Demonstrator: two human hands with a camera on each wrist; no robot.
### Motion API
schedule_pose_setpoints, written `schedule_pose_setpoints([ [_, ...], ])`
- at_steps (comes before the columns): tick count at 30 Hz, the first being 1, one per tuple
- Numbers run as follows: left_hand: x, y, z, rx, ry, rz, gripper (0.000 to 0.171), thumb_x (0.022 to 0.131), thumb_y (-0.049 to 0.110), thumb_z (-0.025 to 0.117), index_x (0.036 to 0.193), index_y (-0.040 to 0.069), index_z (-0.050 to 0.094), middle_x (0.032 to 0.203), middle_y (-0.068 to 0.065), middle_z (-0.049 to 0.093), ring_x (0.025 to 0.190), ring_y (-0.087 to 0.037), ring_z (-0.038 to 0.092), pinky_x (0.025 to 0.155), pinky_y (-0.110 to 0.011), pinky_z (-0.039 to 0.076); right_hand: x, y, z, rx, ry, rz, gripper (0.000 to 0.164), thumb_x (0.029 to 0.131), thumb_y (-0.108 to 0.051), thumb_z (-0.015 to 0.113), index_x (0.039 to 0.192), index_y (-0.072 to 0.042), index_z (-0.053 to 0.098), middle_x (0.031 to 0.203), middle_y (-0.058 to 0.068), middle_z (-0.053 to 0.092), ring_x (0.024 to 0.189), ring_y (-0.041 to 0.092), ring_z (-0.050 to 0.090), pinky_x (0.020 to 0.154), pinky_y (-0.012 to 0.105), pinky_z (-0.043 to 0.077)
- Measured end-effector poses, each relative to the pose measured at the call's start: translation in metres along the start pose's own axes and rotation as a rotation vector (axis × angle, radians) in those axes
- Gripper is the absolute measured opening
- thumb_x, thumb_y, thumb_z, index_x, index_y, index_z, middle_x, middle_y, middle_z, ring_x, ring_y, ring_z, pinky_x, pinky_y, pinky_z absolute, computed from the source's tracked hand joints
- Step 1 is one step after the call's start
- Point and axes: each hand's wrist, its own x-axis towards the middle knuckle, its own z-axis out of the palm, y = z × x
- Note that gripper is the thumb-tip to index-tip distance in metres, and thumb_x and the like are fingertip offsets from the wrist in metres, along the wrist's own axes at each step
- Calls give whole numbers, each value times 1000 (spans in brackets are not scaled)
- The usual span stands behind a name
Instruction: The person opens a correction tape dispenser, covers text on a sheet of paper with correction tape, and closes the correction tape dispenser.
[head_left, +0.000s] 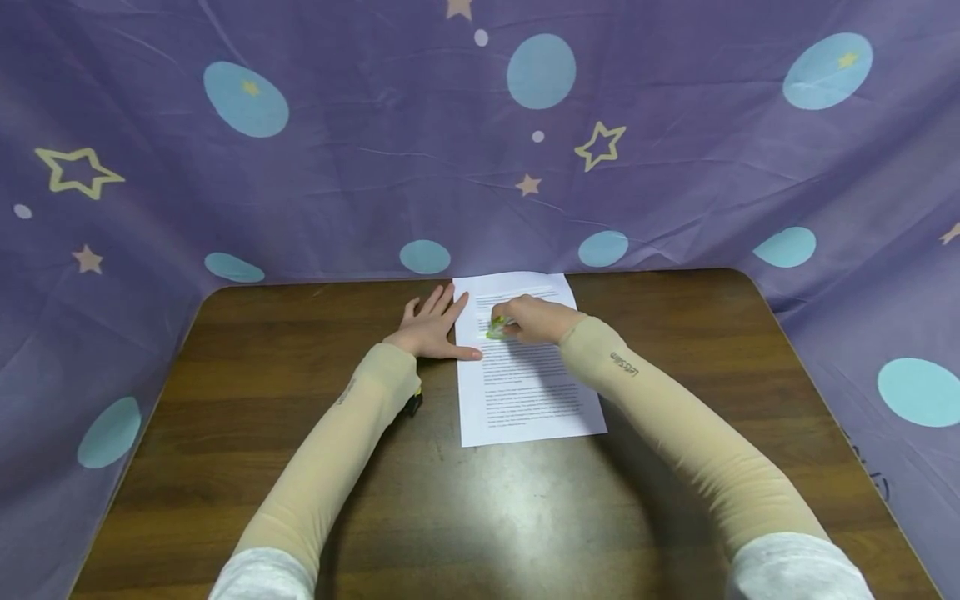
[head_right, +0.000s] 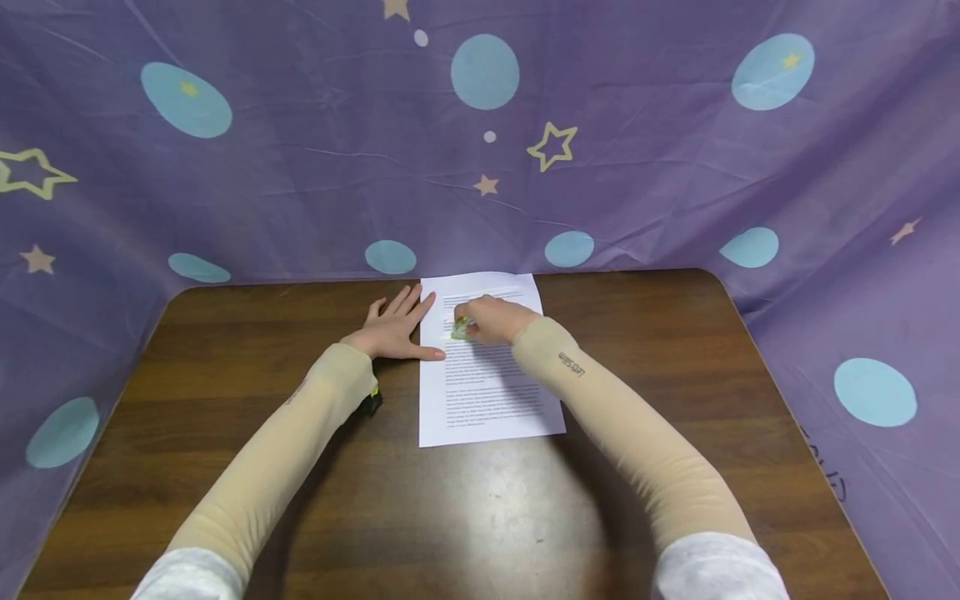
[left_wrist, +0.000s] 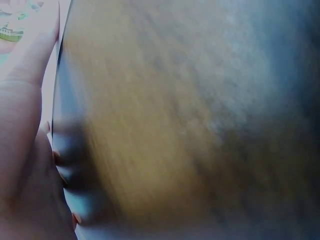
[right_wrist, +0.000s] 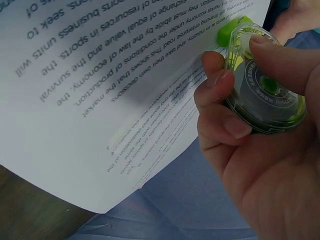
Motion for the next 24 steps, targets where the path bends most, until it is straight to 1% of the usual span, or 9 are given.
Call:
schedule_pose_setpoints([
  [5, -2, 2, 0, 0, 1, -1, 124, 82, 87, 58, 168, 26, -7, 173, -7, -19, 159, -25, -19, 123, -61, -8, -3, 1, -1, 13, 3, -3, 22, 101, 1, 64, 121, -3, 70, 120, 12, 74, 113, 29, 70, 99, 41, 54],
  [10, -2, 2, -1, -7, 5, 6, 125, 82, 87, 59, 169, 26, -6, 173, -8, -19, 159, -25, -19, 123, -61, -8, -6, 3, -2, 10, 10, 5, 18, 101, 1, 64, 117, -5, 70, 118, 12, 74, 112, 29, 70, 99, 42, 54],
  [18, 5, -4, 2, 11, 8, 0, 127, 79, 89, 60, 168, 29, -8, 173, -5, -21, 159, -24, -20, 123, -62, -7, -8, 5, -3, 26, 20, -15, 13, 101, -2, 65, 113, -5, 68, 114, 10, 75, 108, 28, 70, 98, 43, 54],
  [24, 5, -6, 3, 13, 7, -4, 128, 79, 89, 60, 168, 29, -9, 172, -5, -22, 159, -24, -21, 123, -61, -9, -7, 1, -6, 49, 31, -50, 14, 104, -7, 62, 117, -5, 68, 113, 11, 74, 105, 26, 70, 94, 43, 55],
])
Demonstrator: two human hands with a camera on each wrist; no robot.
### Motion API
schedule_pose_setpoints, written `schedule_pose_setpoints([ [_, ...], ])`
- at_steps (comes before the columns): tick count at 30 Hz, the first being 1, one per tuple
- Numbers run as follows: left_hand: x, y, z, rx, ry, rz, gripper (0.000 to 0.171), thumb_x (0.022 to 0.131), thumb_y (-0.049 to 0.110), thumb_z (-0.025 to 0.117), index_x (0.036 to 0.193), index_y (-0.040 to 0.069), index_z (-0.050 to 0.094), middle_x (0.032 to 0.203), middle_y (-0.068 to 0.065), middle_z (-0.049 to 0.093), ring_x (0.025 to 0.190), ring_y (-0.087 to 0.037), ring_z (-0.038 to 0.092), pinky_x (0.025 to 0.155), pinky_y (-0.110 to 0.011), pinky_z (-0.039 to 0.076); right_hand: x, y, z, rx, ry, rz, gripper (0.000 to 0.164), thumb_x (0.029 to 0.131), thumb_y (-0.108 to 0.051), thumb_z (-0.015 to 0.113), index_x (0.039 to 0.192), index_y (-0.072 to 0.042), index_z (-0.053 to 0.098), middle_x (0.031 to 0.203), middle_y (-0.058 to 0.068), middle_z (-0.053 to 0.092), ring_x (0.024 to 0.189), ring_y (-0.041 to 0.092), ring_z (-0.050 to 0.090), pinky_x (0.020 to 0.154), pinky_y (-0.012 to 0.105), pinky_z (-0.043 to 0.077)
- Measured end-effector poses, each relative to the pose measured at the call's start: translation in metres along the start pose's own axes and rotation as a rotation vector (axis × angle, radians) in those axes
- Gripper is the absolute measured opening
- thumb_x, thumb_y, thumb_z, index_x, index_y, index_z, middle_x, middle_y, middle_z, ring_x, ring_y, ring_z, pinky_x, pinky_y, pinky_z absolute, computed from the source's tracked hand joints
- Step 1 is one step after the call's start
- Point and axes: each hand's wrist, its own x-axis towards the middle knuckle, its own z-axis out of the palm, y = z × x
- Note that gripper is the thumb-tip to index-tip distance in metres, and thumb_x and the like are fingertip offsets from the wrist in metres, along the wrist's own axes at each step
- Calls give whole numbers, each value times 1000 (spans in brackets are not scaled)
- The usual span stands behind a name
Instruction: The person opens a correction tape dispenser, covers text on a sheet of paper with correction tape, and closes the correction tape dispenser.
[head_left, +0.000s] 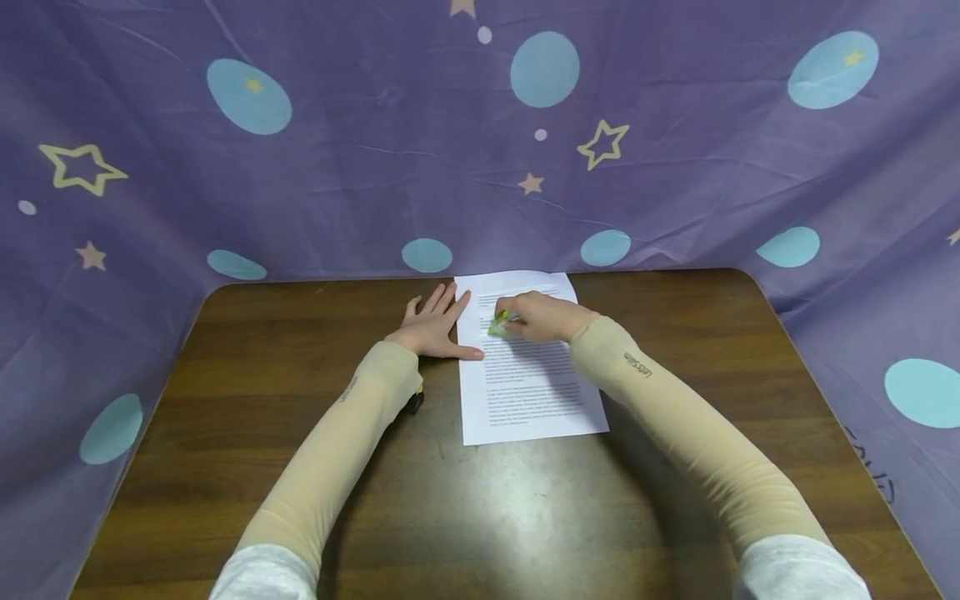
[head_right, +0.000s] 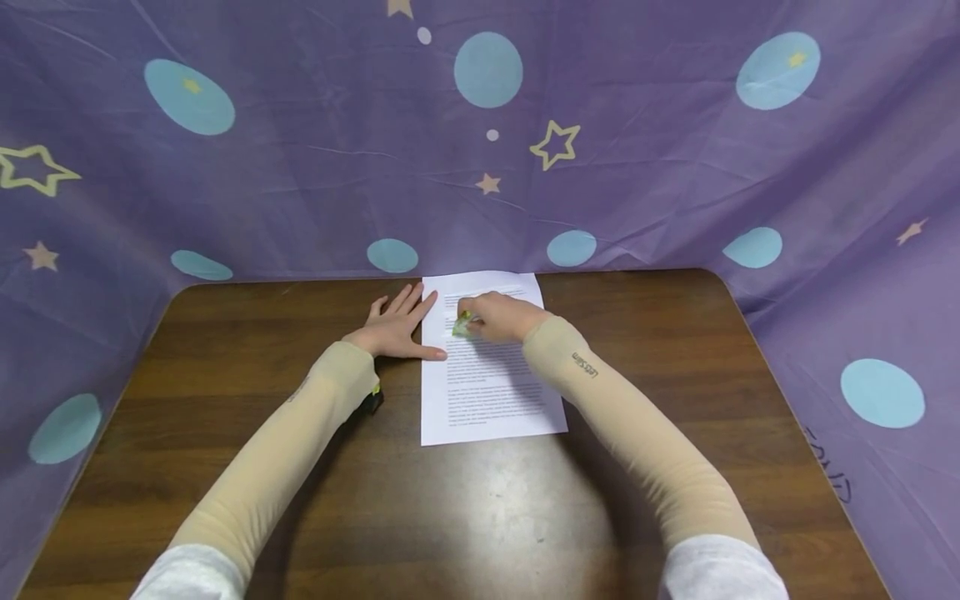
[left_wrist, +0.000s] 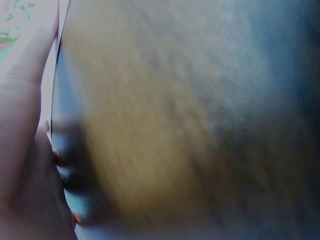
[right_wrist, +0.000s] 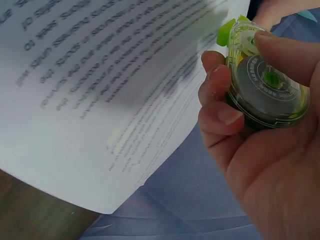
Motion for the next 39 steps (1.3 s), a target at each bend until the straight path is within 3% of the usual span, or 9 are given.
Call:
schedule_pose_setpoints([
  [12, 0, 0, 0, -1, -3, 5, 127, 80, 88, 61, 168, 28, -8, 173, -6, -21, 159, -24, -21, 123, -62, -9, 7, -6, 8, -12, -27, -22, 12, 104, -7, 64, 115, -6, 68, 111, 7, 74, 101, 23, 70, 92, 40, 55],
  [25, -1, 1, -2, -19, -9, 5, 128, 78, 89, 61, 168, 29, -9, 173, -5, -21, 159, -24, -21, 123, -62, -9, 9, -15, 9, -54, -11, -65, 11, 100, 0, 66, 110, -2, 67, 109, 13, 75, 103, 29, 72, 94, 41, 56],
  [32, -1, 2, -2, -3, -9, 5, 130, 77, 89, 62, 168, 29, -9, 172, -6, -21, 159, -25, -21, 123, -62, -10, 10, -18, 10, -124, -29, 18, 17, 100, -1, 67, 116, -4, 68, 115, 13, 75, 106, 28, 72, 95, 40, 56],
  [39, -1, 1, -1, 1, -11, -3, 130, 77, 90, 62, 168, 29, -9, 173, -6, -21, 159, -25, -21, 123, -62, -9, 5, -17, 9, -127, -28, 30, 15, 99, -1, 67, 114, -5, 68, 111, 12, 75, 100, 25, 72, 91, 40, 57],
])
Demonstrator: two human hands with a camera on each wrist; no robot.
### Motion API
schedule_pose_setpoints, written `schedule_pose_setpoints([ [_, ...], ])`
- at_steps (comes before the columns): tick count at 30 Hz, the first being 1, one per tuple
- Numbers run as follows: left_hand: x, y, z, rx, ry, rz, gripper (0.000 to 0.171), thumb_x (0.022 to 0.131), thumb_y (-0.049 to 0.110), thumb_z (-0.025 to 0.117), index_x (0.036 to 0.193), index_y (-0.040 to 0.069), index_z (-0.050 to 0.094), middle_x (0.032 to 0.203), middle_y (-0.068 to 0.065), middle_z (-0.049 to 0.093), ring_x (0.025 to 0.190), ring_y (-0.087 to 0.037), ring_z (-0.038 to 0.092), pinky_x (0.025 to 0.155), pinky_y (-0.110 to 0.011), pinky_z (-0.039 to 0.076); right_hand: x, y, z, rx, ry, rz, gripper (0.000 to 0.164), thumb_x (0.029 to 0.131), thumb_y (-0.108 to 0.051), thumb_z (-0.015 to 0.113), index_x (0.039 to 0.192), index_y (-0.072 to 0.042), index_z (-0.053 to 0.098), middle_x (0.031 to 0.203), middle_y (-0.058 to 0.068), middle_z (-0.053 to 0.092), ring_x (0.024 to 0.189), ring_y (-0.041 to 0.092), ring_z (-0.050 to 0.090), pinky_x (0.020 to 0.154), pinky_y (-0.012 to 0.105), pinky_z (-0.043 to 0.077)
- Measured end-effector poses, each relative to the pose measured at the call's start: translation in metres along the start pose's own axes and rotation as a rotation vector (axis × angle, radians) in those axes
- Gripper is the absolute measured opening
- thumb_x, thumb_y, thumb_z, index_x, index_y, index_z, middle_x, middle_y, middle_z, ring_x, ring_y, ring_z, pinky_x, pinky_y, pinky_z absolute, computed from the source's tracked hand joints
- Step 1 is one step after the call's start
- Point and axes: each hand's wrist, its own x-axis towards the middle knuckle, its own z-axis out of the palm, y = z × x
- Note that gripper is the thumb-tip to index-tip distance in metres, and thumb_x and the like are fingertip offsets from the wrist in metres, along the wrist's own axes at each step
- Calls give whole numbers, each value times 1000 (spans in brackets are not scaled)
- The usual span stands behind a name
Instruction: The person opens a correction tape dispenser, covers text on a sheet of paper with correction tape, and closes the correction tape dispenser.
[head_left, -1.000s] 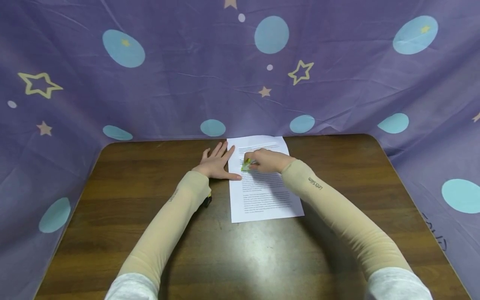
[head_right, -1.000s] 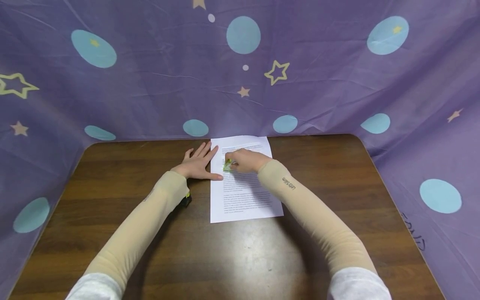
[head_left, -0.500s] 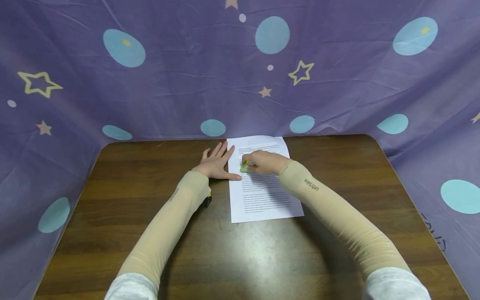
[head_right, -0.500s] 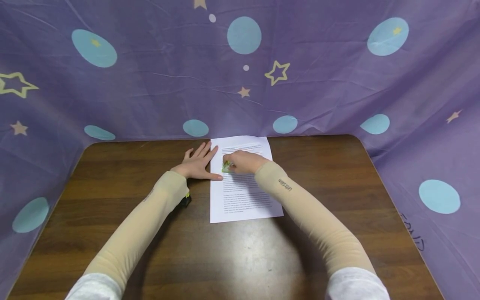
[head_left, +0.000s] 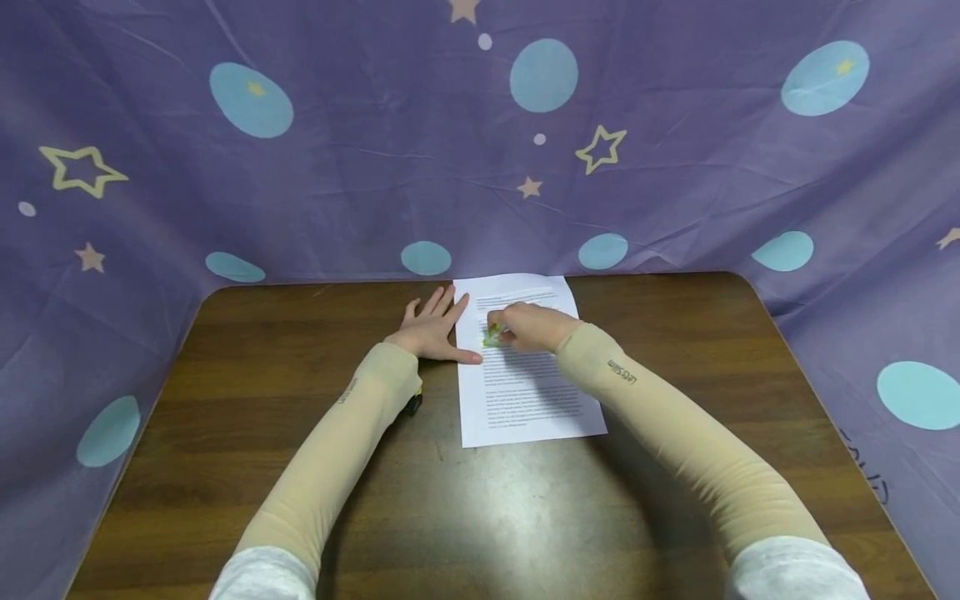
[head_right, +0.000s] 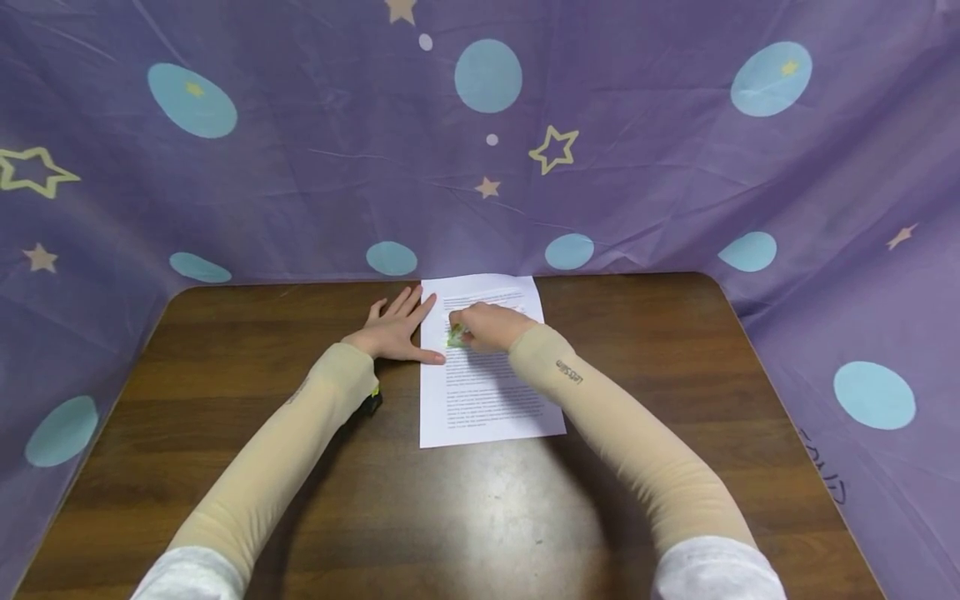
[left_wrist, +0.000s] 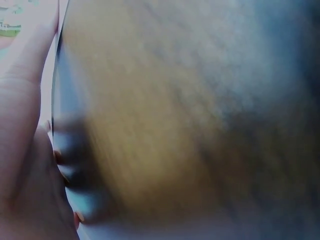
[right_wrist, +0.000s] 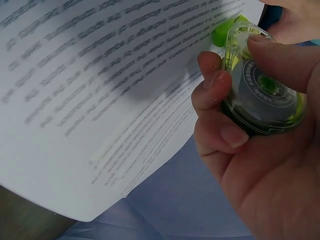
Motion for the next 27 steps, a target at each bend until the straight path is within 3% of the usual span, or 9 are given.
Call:
schedule_pose_setpoints([
  [9, -1, 3, -3, -6, -4, -12, 130, 76, 89, 63, 168, 29, -8, 173, -7, -20, 159, -26, -19, 123, -63, -6, -8, 8, 0, 18, 8, 5, 12, 98, 1, 66, 108, -5, 67, 107, 10, 75, 94, 23, 70, 90, 40, 56],
  [17, -11, 12, -9, 7, -12, -13, 127, 81, 84, 64, 169, 24, -5, 173, -10, -17, 160, -28, -17, 123, -62, -6, -14, 15, 1, 51, -7, 29, 12, 100, 0, 65, 111, -4, 67, 109, 12, 75, 99, 25, 71, 92, 40, 56],
  [27, -16, 16, -13, -3, 1, -2, 124, 83, 79, 67, 169, 22, -2, 174, -12, -14, 160, -30, -14, 123, -64, -3, -26, 24, 1, 79, 31, -2, 13, 98, 3, 65, 108, -4, 68, 103, 10, 75, 94, 23, 69, 89, 42, 56],
])
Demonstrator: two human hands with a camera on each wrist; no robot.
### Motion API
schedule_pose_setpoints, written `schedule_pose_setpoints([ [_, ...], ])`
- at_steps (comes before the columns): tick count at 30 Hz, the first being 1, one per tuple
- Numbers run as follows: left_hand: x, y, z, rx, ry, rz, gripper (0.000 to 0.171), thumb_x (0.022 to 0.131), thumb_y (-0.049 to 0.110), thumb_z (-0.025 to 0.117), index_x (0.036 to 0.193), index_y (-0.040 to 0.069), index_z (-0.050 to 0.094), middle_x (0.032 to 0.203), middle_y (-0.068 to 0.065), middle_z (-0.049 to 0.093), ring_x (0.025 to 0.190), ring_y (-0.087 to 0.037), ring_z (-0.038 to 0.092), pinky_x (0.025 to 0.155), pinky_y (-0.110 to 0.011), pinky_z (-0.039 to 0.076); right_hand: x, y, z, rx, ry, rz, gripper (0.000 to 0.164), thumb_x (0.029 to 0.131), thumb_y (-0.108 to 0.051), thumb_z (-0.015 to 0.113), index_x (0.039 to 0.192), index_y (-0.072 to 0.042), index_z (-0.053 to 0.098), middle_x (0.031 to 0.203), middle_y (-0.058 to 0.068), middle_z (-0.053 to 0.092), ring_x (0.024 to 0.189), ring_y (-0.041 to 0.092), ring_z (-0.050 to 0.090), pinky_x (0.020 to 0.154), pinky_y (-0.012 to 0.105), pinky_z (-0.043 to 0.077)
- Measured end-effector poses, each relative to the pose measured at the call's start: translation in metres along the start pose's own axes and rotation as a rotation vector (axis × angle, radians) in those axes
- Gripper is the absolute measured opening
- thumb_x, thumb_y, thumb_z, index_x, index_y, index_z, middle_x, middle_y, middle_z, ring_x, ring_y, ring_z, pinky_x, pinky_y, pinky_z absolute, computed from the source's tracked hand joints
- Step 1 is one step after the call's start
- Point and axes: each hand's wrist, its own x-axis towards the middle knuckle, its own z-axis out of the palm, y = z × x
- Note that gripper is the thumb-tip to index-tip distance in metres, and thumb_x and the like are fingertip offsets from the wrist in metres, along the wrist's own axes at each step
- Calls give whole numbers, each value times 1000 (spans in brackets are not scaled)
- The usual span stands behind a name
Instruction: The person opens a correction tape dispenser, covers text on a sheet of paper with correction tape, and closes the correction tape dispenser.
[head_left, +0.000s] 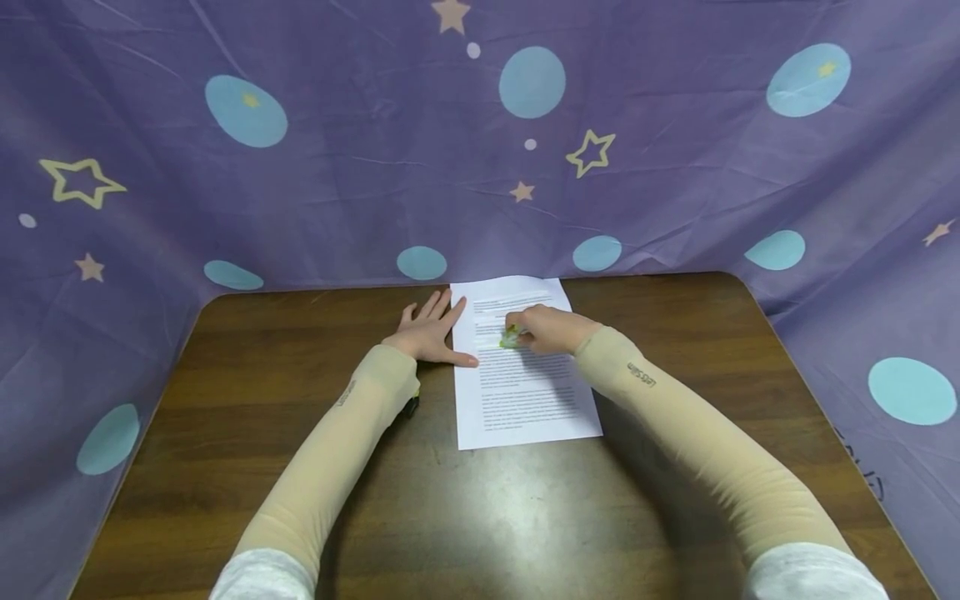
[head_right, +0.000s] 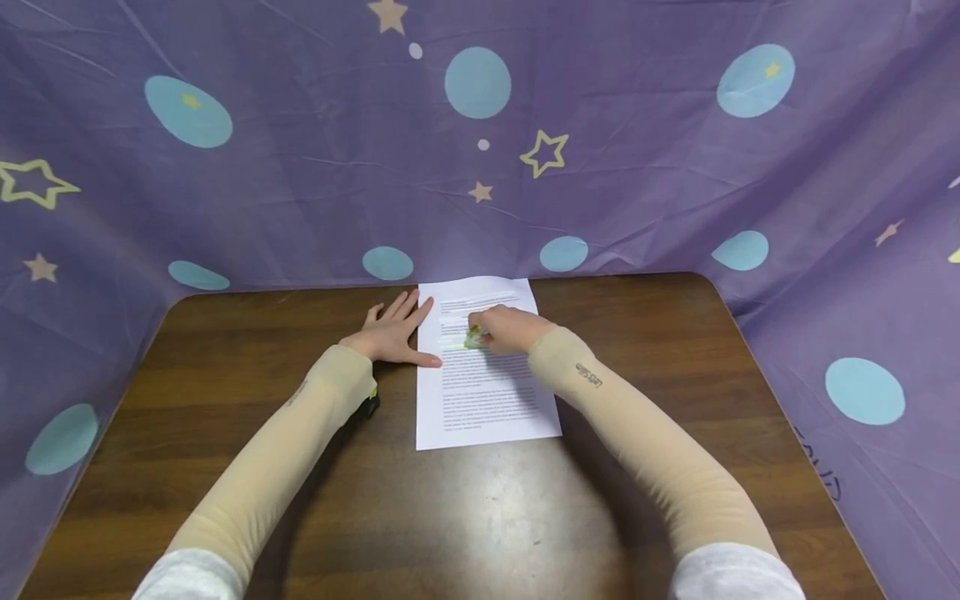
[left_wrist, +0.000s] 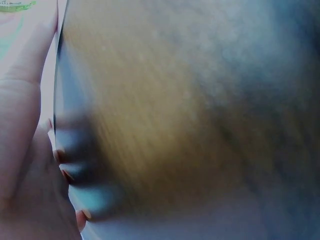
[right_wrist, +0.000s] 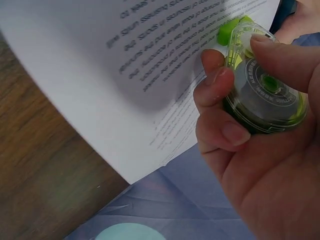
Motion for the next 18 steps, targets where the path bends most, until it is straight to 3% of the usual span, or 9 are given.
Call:
schedule_pose_setpoints([
  [18, 12, -11, 10, -8, -6, 6, 131, 76, 89, 64, 168, 28, -8, 173, -7, -21, 159, -26, -20, 123, -63, -7, -11, 9, -2, -22, 0, 28, 9, 100, -1, 65, 107, -6, 67, 98, 6, 71, 85, 19, 61, 83, 40, 53],
])
